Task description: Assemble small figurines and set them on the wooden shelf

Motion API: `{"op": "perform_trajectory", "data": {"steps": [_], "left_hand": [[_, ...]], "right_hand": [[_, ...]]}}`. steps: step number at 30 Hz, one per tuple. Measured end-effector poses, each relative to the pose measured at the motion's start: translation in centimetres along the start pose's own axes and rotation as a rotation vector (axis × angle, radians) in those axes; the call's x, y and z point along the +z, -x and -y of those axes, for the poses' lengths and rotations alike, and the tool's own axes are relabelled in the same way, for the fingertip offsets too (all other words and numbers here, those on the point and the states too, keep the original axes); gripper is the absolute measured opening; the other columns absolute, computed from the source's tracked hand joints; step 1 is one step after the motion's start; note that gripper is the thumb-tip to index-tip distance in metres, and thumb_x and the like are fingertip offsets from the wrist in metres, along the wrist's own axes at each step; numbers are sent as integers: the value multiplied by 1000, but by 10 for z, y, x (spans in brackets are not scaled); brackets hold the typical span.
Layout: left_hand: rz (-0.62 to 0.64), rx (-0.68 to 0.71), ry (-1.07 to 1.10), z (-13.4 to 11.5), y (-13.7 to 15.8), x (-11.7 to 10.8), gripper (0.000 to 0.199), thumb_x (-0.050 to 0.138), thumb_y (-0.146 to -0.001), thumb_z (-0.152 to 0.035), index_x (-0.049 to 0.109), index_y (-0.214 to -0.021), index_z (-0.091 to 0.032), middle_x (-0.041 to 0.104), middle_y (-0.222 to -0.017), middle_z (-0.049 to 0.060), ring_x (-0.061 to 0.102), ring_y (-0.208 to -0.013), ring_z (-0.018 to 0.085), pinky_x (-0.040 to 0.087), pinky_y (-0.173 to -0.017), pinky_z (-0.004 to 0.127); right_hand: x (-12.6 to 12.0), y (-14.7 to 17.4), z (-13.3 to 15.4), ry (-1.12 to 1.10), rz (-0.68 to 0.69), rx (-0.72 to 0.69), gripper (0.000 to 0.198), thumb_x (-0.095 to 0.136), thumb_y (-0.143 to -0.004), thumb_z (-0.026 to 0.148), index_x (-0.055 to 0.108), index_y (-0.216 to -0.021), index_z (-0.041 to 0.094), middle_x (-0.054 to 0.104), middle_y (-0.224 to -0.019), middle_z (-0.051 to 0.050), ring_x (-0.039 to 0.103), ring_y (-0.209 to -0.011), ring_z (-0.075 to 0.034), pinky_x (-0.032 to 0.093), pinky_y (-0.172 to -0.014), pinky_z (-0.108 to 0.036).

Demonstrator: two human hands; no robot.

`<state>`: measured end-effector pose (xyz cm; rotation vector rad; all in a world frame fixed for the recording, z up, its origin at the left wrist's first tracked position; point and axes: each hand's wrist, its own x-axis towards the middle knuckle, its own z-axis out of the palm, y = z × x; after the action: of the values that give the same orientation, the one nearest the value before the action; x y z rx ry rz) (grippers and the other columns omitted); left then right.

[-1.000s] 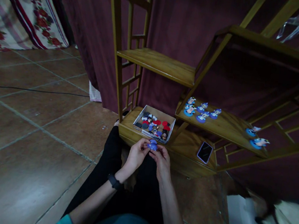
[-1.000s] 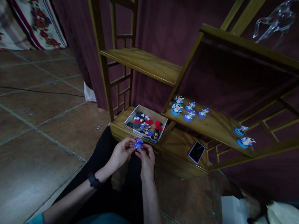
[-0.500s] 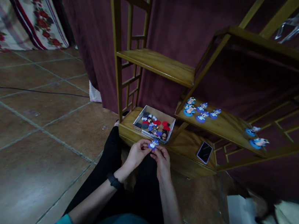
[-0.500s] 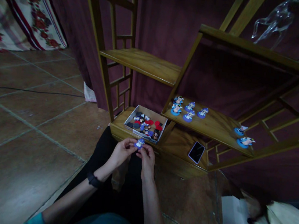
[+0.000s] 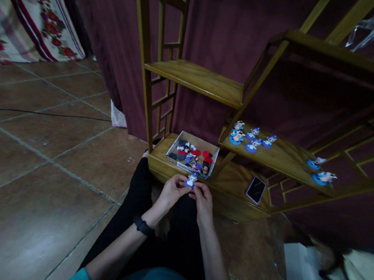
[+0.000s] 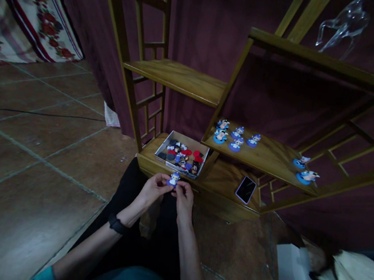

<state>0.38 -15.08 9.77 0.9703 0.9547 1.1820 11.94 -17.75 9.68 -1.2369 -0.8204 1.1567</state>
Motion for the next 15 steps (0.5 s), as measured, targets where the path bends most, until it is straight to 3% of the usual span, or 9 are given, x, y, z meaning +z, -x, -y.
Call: {"op": "perform_trajectory", "data": {"steps": [15], "left_hand": [[-40,-40,33,2,2,-1,32,77,-55,-27,60,-79,-15,63,-73,1,57,-68,12,43,-67,25]], "right_hand": [[-1,-1,-1,73,11,-65,18,57,-74,37,62,-82,22,63,-84,0,57,-73,-13,50,-62,-25]]}}
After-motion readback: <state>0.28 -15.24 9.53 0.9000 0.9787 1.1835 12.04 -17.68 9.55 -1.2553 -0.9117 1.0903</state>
